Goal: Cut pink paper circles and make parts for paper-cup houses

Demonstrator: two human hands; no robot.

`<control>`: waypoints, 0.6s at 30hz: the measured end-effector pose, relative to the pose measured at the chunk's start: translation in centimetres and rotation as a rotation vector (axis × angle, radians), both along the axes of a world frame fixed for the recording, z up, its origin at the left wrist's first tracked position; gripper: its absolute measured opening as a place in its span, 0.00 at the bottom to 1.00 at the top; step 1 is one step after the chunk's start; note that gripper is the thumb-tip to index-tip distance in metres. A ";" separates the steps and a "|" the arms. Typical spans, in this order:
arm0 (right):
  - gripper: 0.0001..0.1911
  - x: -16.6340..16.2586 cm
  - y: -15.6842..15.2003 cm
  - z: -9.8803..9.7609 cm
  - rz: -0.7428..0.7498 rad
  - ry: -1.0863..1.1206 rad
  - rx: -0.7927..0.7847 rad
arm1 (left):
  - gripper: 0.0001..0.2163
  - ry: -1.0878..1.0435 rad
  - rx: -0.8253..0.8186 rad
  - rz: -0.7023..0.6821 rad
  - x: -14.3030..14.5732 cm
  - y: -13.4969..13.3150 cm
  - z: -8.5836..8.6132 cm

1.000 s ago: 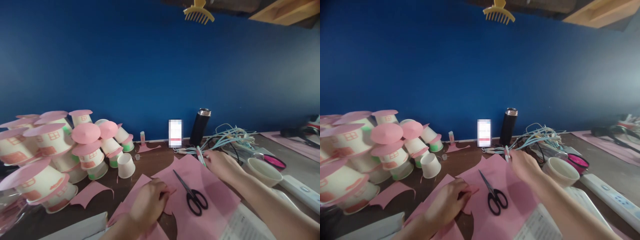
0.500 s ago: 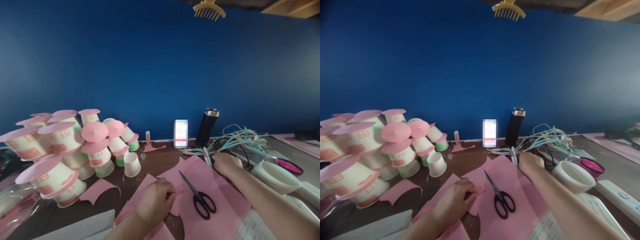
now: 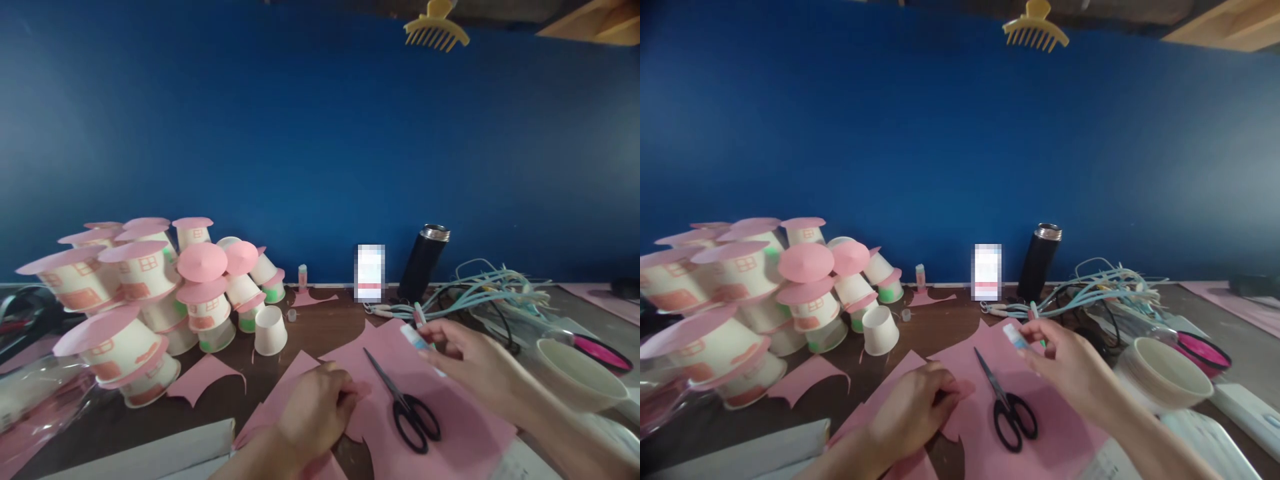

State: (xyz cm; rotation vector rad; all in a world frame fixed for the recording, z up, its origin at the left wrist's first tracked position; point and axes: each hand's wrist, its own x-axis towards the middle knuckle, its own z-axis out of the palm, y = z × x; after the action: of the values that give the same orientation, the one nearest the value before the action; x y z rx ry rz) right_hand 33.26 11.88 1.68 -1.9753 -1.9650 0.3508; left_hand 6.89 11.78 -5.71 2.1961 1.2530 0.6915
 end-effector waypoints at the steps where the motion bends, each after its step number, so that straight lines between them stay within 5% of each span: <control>1: 0.15 -0.7 -0.6 -0.3 0.052 0.132 -0.005 | 0.06 0.006 -0.008 0.003 0.0 0.0 0.1; 12: 0.12 -4.7 -3.0 -0.7 0.265 0.562 -0.122 | 0.06 0.020 -0.038 -0.020 0.0 0.3 0.0; 18: 0.18 -5.7 -4.0 -2.7 0.168 0.755 -0.088 | 0.10 -0.005 -0.071 -0.074 -0.4 1.0 -0.5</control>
State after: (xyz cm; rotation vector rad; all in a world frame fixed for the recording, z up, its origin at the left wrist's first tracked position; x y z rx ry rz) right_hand 27.55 7.84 -1.05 -1.4045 -1.6153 1.0592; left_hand 6.46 12.75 -6.17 2.1698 1.1692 0.6132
